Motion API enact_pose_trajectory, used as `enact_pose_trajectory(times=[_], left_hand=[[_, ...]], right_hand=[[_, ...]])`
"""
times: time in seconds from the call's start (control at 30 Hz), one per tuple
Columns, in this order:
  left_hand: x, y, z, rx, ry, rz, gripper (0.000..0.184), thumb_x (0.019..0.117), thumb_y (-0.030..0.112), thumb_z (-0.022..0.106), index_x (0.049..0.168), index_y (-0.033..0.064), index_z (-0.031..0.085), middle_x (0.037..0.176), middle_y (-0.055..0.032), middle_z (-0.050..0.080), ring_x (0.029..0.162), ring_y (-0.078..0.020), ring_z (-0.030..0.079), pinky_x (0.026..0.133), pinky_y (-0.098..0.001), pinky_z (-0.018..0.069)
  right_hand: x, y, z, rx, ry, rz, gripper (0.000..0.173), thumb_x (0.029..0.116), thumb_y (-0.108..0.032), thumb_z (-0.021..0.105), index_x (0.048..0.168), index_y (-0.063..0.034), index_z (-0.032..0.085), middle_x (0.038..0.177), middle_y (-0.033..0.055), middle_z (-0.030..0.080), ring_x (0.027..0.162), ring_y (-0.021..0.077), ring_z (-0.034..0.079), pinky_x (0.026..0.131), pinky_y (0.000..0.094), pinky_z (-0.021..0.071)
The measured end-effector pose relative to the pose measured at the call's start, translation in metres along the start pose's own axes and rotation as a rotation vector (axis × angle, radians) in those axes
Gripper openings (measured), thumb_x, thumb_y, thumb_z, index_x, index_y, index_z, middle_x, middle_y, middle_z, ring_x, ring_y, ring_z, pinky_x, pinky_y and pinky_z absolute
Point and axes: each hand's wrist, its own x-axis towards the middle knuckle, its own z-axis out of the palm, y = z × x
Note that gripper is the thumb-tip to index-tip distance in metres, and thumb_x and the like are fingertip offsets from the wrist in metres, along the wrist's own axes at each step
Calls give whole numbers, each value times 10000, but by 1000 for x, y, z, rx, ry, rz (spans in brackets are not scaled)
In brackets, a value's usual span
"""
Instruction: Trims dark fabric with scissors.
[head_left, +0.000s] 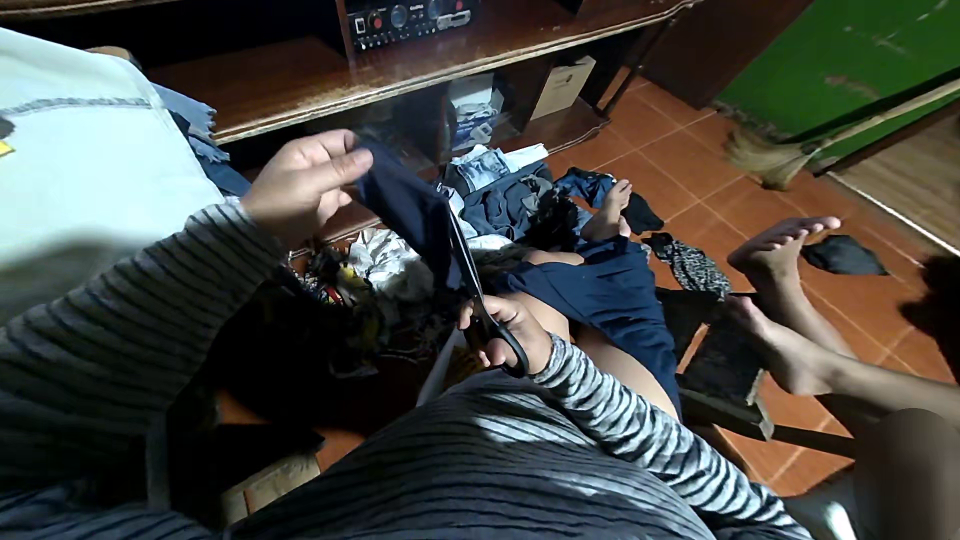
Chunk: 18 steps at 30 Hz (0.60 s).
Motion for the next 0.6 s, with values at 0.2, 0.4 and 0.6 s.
enact_pose_trajectory(times=[0.2,0.4,0.6], left_hand=[[-6,2,17,104,-3,235,149,1080,152,419,1151,165,550,991,111,702,947,-2,680,859,-225,582],[-8,5,24,115,-45,193,164,1093,135,384,1158,168,531,963,117,686,911,8,680,834,-205,587],[-9,4,24,135,-45,180,175,1093,143,387,1175,163,540,976,110,690,922,3,683,839,-214,590]], right_hand=[[1,2,2,14,-55,-8,493,898,-523,739,1116,-87,664,739,-85,618,595,-15,570,538,172,497],[4,4,1,17,-118,-55,543,903,-565,712,1151,-86,656,785,-72,624,642,-11,575,580,185,504],[6,5,4,12,-122,-65,552,900,-568,713,1168,-88,653,802,-75,628,660,-13,576,598,181,502]])
